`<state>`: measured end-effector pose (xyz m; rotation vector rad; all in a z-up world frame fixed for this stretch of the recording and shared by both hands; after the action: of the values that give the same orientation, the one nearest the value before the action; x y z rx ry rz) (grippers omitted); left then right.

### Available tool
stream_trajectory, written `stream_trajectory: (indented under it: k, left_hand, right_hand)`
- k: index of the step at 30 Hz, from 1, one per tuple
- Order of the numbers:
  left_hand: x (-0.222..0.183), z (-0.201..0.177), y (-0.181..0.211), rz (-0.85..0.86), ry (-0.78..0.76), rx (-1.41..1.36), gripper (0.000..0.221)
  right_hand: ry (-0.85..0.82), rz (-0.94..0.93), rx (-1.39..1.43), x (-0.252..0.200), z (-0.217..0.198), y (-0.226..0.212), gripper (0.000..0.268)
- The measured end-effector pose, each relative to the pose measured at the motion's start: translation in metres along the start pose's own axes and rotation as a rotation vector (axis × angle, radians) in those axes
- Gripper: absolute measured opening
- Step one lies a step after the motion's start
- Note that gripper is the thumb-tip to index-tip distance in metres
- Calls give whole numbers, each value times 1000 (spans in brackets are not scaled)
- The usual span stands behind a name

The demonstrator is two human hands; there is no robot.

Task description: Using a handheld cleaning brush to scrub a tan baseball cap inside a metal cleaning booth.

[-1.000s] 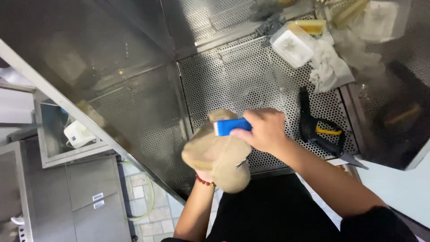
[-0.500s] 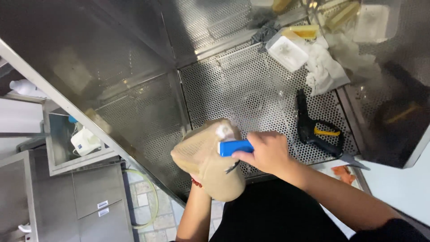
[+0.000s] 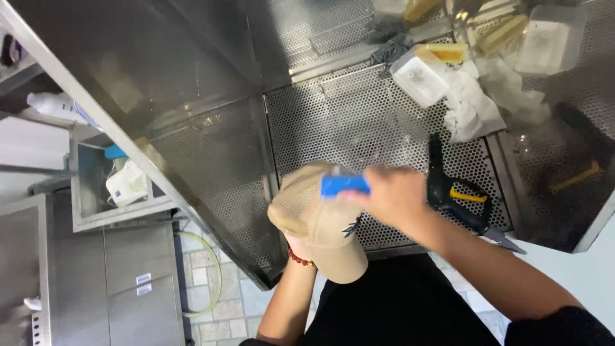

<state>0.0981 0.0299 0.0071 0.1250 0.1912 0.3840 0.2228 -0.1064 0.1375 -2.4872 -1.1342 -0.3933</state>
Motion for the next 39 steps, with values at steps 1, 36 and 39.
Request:
stream_trajectory:
  k: [1, 36, 39]
  left_hand:
    - [1, 4, -2, -1, -2, -1, 55]
    - [0, -39, -10, 294, -105, 346, 63]
    - [-5, -26, -19, 217, -6, 333, 60]
  right_hand:
    - [1, 1, -2, -1, -1, 1, 65]
    - [-255, 485, 905, -44, 32, 71, 36]
    - [-231, 269, 685, 4, 7, 45, 47]
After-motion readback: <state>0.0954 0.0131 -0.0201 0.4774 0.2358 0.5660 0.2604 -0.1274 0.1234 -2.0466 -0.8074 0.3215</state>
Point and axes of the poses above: each hand's wrist, its own x-axis towards the middle knuckle, its own z-axis out of the palm, y = z × x, the point moved 10 cm from there along x, towards the middle knuckle, and after that the axes turned 9 degrees about -x, right-handed, at the moved point
